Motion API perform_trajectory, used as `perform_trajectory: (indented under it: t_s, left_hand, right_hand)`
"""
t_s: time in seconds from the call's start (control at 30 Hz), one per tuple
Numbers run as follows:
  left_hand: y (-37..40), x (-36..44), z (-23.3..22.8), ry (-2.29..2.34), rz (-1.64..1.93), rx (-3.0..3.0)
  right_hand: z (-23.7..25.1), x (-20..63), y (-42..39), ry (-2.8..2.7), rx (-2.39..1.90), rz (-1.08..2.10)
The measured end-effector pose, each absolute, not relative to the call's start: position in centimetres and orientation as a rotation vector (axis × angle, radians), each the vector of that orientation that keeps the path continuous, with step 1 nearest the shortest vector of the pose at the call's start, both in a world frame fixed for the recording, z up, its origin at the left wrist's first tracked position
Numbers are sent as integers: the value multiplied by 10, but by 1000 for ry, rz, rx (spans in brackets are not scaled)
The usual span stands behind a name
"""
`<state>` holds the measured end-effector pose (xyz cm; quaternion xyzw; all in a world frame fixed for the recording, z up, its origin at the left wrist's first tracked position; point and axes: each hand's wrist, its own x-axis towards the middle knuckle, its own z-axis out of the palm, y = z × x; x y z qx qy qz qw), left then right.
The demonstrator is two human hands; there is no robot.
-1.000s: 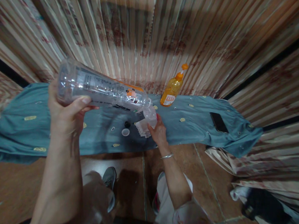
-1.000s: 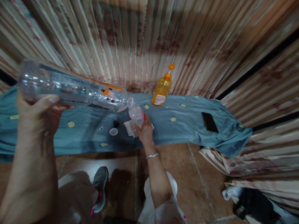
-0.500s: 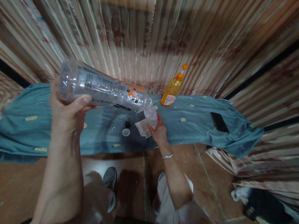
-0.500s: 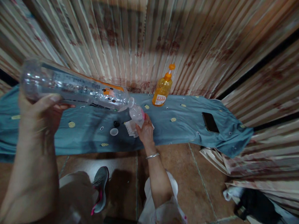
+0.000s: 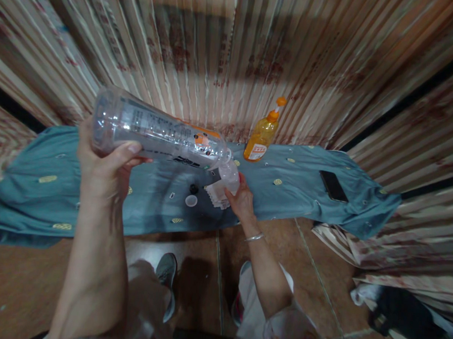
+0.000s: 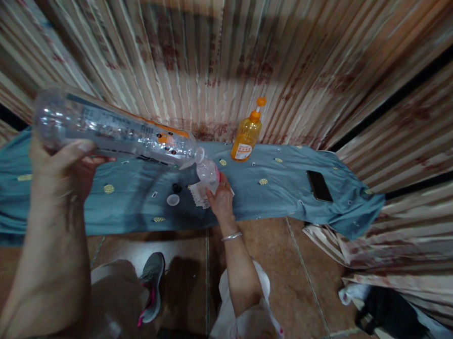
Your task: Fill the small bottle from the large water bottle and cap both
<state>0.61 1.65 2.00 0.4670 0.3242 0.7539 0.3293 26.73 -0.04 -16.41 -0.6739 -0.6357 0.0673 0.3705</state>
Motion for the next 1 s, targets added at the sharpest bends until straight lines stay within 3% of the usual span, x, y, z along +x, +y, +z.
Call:
perform_trajectory:
  t_s: [1.0]
  left_hand:
    - [22,2,19,786,1971,1225]
  right_hand:
    - [-167,267,-1,-1640,-1689,110]
